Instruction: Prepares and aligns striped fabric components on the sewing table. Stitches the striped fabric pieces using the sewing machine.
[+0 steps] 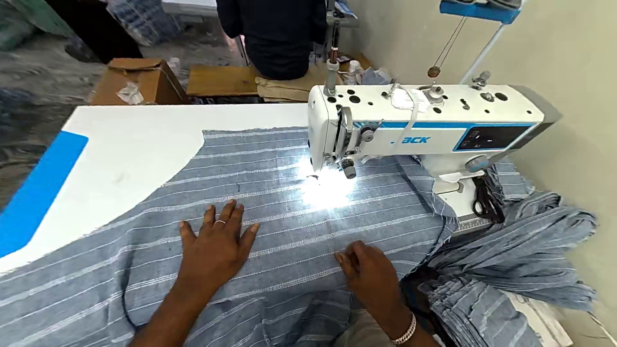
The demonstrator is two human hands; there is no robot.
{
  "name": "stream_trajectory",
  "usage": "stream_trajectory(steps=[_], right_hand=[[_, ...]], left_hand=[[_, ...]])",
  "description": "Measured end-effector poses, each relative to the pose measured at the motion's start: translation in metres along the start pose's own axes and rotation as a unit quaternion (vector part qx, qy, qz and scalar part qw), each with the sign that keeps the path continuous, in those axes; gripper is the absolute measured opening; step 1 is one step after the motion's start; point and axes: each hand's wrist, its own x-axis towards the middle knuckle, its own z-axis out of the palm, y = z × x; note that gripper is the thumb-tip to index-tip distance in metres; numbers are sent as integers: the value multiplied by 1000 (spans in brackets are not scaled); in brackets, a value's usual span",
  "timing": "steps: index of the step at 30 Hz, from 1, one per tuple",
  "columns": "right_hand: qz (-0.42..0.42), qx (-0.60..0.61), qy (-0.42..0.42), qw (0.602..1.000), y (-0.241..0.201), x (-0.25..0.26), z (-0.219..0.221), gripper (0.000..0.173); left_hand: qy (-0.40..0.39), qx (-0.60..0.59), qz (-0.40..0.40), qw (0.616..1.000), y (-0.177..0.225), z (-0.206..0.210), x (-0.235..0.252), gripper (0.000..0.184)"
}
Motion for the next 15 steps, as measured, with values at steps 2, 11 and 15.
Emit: stream_trajectory(steps=[2,11,15], right_hand=[[-88,6,64,994,9,4,9,22],[-185,27,70,980,28,69,9,25],[-197,12,69,978,26,95,10,25]], left_hand=[[0,6,1,1000,-5,0,13,79],[-30,14,-16,999,-14,-5,72,78],[-6,-2,-4,1000,-21,-7,100,75]])
